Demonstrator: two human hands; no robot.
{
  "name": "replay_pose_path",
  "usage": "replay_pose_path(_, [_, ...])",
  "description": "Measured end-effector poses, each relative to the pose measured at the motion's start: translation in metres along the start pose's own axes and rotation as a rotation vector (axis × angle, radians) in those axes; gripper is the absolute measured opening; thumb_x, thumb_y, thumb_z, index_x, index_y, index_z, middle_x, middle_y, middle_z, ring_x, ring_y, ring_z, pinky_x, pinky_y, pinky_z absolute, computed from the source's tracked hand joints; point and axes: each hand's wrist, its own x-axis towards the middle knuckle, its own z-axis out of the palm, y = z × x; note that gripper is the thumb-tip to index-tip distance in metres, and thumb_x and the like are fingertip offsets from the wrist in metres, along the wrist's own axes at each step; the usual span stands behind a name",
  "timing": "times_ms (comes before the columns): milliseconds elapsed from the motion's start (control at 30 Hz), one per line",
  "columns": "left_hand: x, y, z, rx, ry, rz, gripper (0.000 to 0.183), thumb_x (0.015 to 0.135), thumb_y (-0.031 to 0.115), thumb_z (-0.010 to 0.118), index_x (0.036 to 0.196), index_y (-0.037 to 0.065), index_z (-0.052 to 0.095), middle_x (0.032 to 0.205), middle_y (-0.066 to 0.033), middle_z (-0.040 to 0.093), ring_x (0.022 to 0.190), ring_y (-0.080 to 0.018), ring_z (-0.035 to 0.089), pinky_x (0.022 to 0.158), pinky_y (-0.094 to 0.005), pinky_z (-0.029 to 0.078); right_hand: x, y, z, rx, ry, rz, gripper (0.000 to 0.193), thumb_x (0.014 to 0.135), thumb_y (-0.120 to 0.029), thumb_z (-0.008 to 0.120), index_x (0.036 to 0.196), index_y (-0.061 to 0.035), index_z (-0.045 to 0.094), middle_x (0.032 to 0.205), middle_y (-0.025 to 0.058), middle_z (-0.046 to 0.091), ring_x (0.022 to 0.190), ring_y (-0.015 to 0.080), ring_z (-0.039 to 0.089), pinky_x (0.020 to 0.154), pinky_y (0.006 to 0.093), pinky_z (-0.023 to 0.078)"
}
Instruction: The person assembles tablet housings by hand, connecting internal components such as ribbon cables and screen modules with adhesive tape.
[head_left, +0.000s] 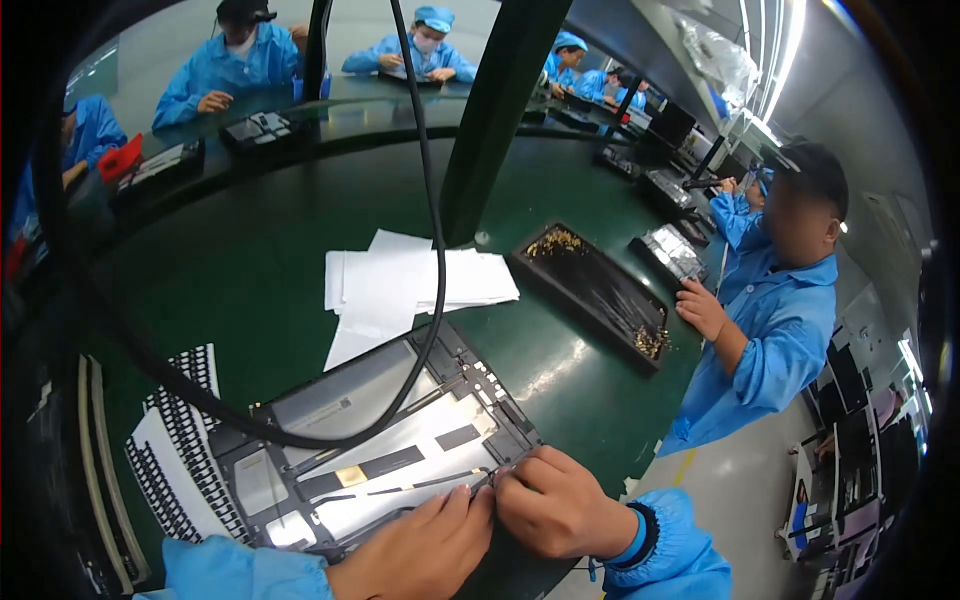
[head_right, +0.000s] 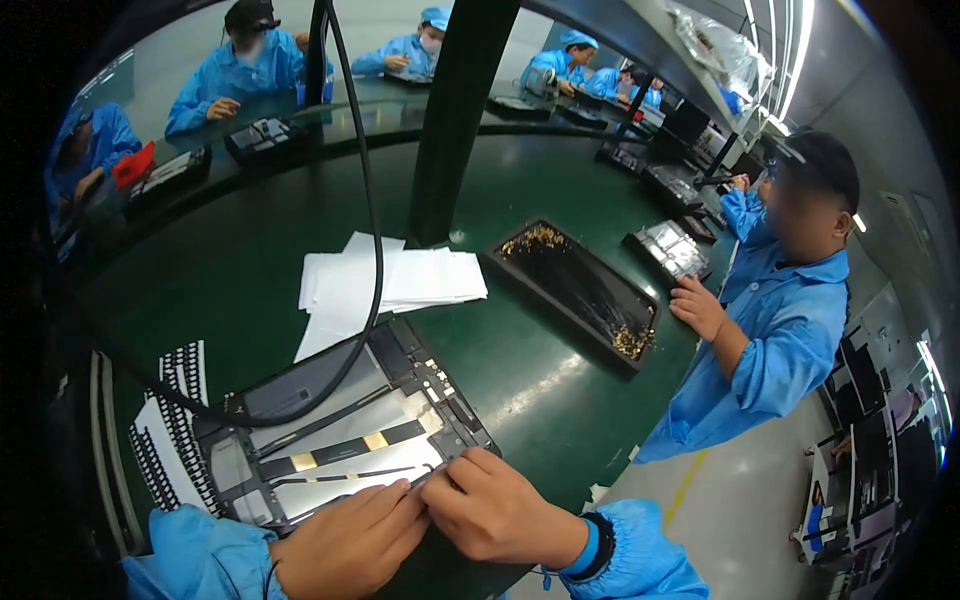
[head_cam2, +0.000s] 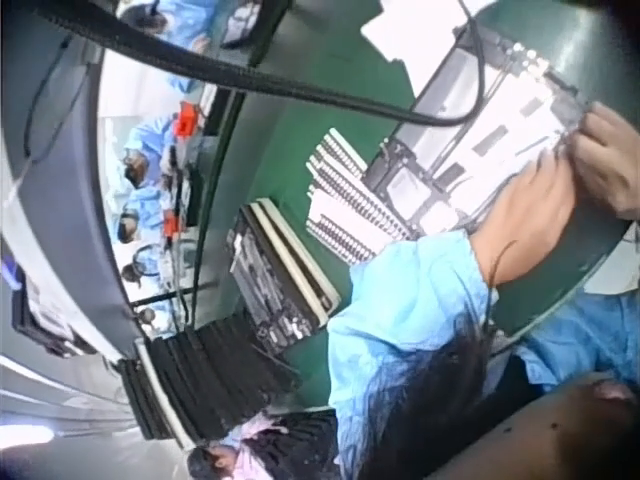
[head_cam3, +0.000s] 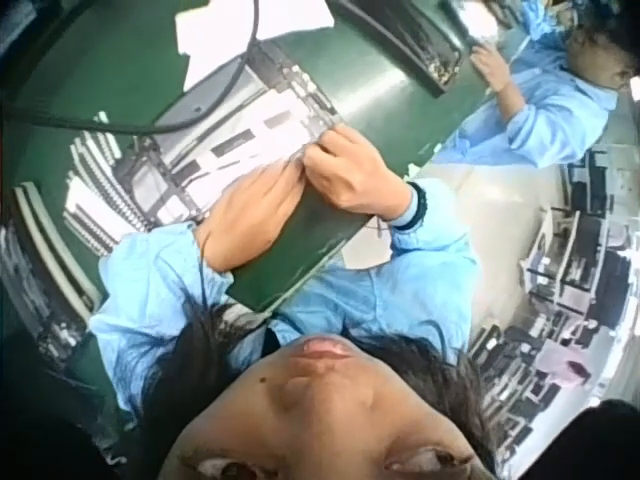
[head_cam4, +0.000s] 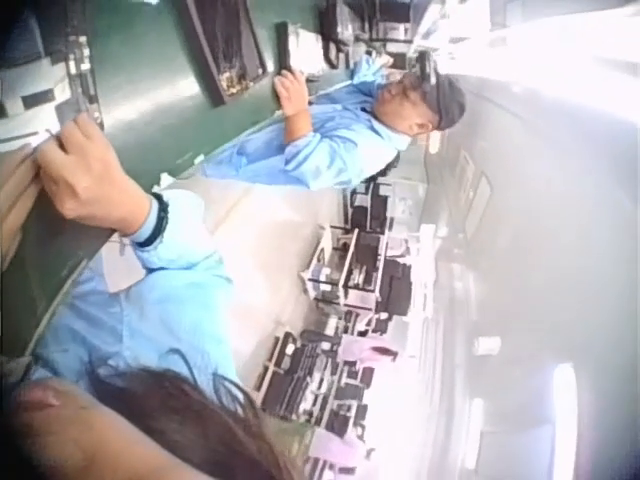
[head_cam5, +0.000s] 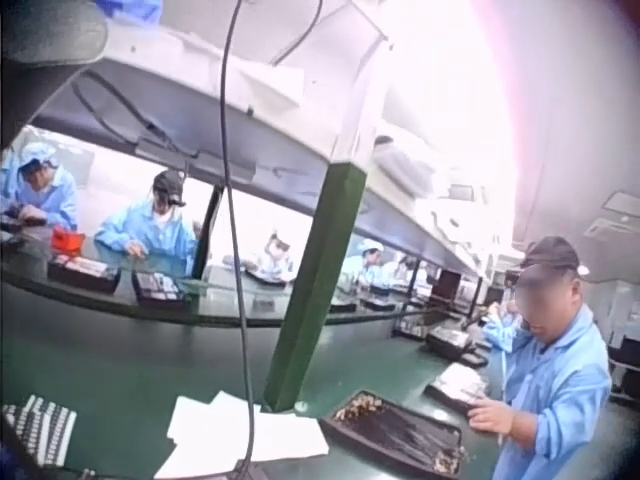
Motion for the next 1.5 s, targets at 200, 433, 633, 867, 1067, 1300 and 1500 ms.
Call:
replay_pose_path(200, [0.002, -0.007, -0.001, -0.052, -0.072, 0.008, 0.041, 0.069, 0.011, 0.051, 0.105, -0.008, 0.050, 0.114, -0.0204, 0.048, 0.102, -0.0326, 0.049, 0.089, -0.0360, 0.040, -0.015, -0.001, 0.004, 0.097, 0.117, 0.296, 0.020, 0.059, 0.002, 0.062, 0.079, 0.0002, 0.058, 0.079, 0.0115, 0.054, 0.070, 0.0273, 0.051, 0.061, 0.0343, 0.042])
replay_pose_path(433, [-0.019, 0.049, -0.080, 0.065, -0.308, 0.096, 0.035, 0.072, 0.011, 0.049, 0.104, -0.003, 0.053, 0.107, -0.0189, 0.053, 0.096, -0.0319, 0.053, 0.085, -0.0380, 0.043, -0.048, -0.039, 0.007, 0.101, 0.367, 0.677, 0.019, 0.061, 0.003, 0.063, 0.079, 0.0004, 0.059, 0.087, 0.0117, 0.056, 0.078, 0.0264, 0.053, 0.067, 0.0330, 0.043])
replay_pose_path(633, [-0.057, 0.098, -0.136, -0.258, -0.564, 0.354, 0.028, 0.075, 0.015, 0.045, 0.095, -0.003, 0.054, 0.096, -0.0199, 0.054, 0.089, -0.0313, 0.052, 0.084, -0.0399, 0.040, -0.054, -0.046, 0.026, 0.079, 0.504, 0.738, 0.018, 0.060, 0.002, 0.063, 0.077, 0.0002, 0.059, 0.082, 0.0110, 0.057, 0.072, 0.0260, 0.053, 0.064, 0.0327, 0.042])
replay_pose_path(867, [-0.054, 0.103, -0.117, -0.333, -0.536, 0.285, 0.027, 0.076, 0.016, 0.046, 0.095, -0.002, 0.054, 0.095, -0.0194, 0.053, 0.086, -0.0305, 0.053, 0.078, -0.0398, 0.041, -0.059, -0.045, 0.027, 0.043, 0.546, 0.672, 0.013, 0.061, 0.002, 0.062, 0.072, -0.0021, 0.058, 0.078, 0.0090, 0.057, 0.068, 0.0244, 0.053, 0.060, 0.0318, 0.042])
replay_pose_path(1067, [-0.057, 0.095, -0.097, -0.344, -0.477, 0.219, 0.026, 0.077, 0.017, 0.047, 0.095, -0.002, 0.053, 0.094, -0.0189, 0.053, 0.083, -0.0298, 0.053, 0.073, -0.0396, 0.042, -0.058, -0.043, 0.026, 0.059, 0.528, 0.644, 0.014, 0.061, 0.003, 0.062, 0.073, -0.0020, 0.057, 0.079, 0.0089, 0.057, 0.070, 0.0246, 0.053, 0.061, 0.0321, 0.042])
replay_pose_path(1300, [-0.059, 0.082, -0.076, -0.342, -0.382, 0.153, 0.026, 0.079, 0.017, 0.047, 0.095, -0.001, 0.053, 0.093, -0.0184, 0.052, 0.080, -0.0290, 0.053, 0.067, -0.0394, 0.043, -0.050, -0.033, 0.013, 0.126, 0.517, 0.572, 0.017, 0.062, 0.006, 0.061, 0.077, -0.0014, 0.058, 0.079, 0.0092, 0.056, 0.074, 0.0252, 0.053, 0.064, 0.0320, 0.043])
replay_pose_path(1500, [-0.055, 0.075, -0.072, -0.335, -0.237, 0.094, 0.025, 0.080, 0.018, 0.048, 0.095, -0.001, 0.052, 0.092, -0.0180, 0.052, 0.077, -0.0283, 0.054, 0.062, -0.0392, 0.044, -0.036, -0.008, 0.006, 0.166, 0.421, 0.511, 0.016, 0.063, 0.004, 0.062, 0.078, -0.0019, 0.060, 0.080, 0.0088, 0.057, 0.075, 0.0258, 0.053, 0.065, 0.0326, 0.043])
